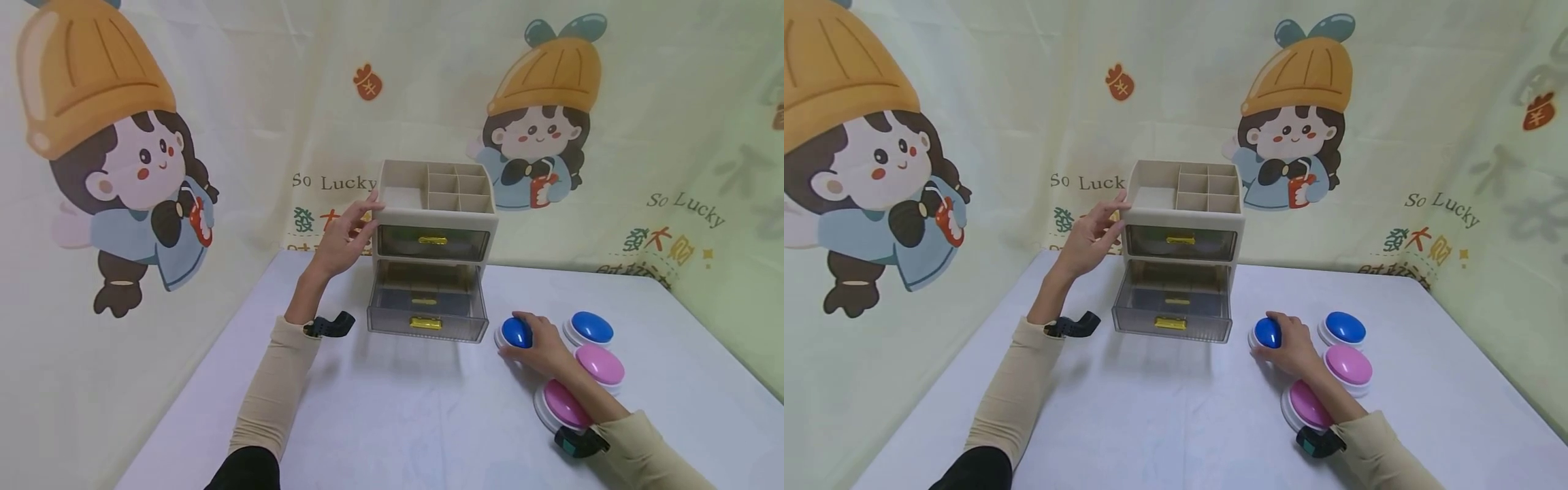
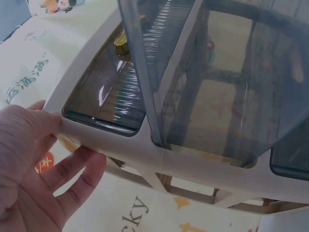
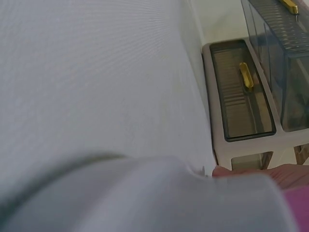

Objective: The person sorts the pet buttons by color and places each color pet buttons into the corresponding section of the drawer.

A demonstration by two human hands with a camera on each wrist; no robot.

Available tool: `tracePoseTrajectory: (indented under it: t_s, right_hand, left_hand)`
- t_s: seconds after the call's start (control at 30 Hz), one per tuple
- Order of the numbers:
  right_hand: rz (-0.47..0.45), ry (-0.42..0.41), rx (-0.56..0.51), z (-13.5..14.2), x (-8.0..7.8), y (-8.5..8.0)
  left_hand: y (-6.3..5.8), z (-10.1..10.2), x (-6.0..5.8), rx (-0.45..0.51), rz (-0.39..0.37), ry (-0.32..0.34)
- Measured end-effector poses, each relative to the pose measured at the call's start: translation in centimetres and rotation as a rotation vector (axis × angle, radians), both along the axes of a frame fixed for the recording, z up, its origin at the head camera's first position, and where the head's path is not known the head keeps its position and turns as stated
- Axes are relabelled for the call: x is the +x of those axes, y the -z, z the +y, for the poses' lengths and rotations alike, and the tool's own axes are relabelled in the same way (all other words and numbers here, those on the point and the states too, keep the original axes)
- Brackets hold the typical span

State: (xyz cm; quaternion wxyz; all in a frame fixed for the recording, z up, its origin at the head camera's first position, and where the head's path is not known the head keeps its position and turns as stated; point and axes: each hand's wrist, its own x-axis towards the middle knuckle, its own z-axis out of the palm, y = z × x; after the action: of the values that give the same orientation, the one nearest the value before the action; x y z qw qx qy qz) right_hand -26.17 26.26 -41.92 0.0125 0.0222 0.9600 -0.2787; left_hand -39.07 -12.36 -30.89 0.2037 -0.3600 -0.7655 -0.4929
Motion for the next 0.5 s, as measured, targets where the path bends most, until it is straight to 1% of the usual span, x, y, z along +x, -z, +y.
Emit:
tracePoseTrajectory:
  t_s: [0.13,0.2,0.37,0.43,0.5]
  right_hand:
    - [0.002,0.010,-0.047,0.2,-0.2,0.0]
    - [-0.006,0.025,-0.090,0.3,-0.3,-0.3]
    - [-0.049,0.087,-0.242,0.0,0.1,-1.7]
    - [-0.043,0.101,-0.283,-0.1,0.3,-2.3]
    - [-0.017,0.107,-0.293,-0.2,0.6,-2.7]
  left_hand:
    - [0.0,-0.1,0.0,-0.010,0.015,-0.010]
    - [0.0,-0.2,-0.1,-0.015,0.025,-0.017]
    - [0.0,-0.1,0.1,-0.010,0.013,-0.007]
    - [0.1,-0.1,0.2,-0.005,0.004,-0.001]
    - [0.1,-0.1,0.2,0.001,-0.001,0.006]
